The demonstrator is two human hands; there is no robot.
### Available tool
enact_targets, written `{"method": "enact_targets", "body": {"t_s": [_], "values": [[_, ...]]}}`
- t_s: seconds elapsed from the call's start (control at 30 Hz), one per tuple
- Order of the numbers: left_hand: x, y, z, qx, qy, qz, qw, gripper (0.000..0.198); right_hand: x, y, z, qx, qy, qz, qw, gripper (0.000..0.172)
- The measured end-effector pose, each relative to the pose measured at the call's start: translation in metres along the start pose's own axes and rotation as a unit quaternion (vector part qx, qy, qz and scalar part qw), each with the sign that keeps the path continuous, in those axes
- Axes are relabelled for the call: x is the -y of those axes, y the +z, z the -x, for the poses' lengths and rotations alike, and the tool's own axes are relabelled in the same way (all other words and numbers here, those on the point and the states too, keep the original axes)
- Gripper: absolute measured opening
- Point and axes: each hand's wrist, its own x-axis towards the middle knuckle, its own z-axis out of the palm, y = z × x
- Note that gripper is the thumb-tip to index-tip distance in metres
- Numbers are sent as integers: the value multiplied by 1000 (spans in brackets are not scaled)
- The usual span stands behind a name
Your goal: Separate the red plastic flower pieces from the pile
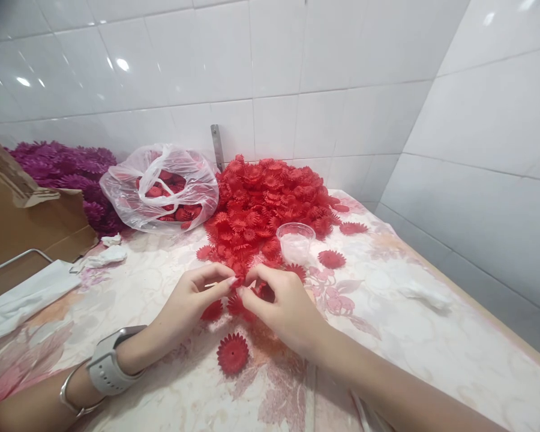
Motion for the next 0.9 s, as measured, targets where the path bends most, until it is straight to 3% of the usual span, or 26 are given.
{"method": "enact_targets", "body": {"t_s": [0.1, 0.23, 0.4, 0.47, 0.57, 0.63, 0.7, 0.83, 0.9], "values": [[-2, 0, 2, 7, 34, -72, 997, 15, -1, 0, -1, -3, -21, 57, 998, 22], [-4, 0, 4, 15, 84, -183, 979, 15, -1, 0, -3, 16, -30, 80, 996, 23], [-4, -1, 3, 36, 91, -206, 974, 16, 0, -1, -2, 57, -22, 72, 996, 26], [-3, -2, 2, 47, 71, -153, 984, 15, 0, -2, -2, 62, -24, 40, 997, 29], [0, -2, -1, 87, -33, 50, 994, 15, 0, -5, -3, 77, 3, -78, 994, 31], [3, -2, -3, 108, -100, 210, 967, 12, -1, -6, -4, 75, 24, -160, 984, 32], [6, -1, -5, 112, -126, 316, 934, 8, -2, -7, -5, 58, 34, -213, 975, 33], [8, -2, -10, 38, -137, 381, 914, 8, -5, -8, -6, -35, 46, -242, 968, 30], [7, -5, -12, -15, -142, 382, 913, 8, -4, -10, -6, -104, 59, -198, 973, 29]]}}
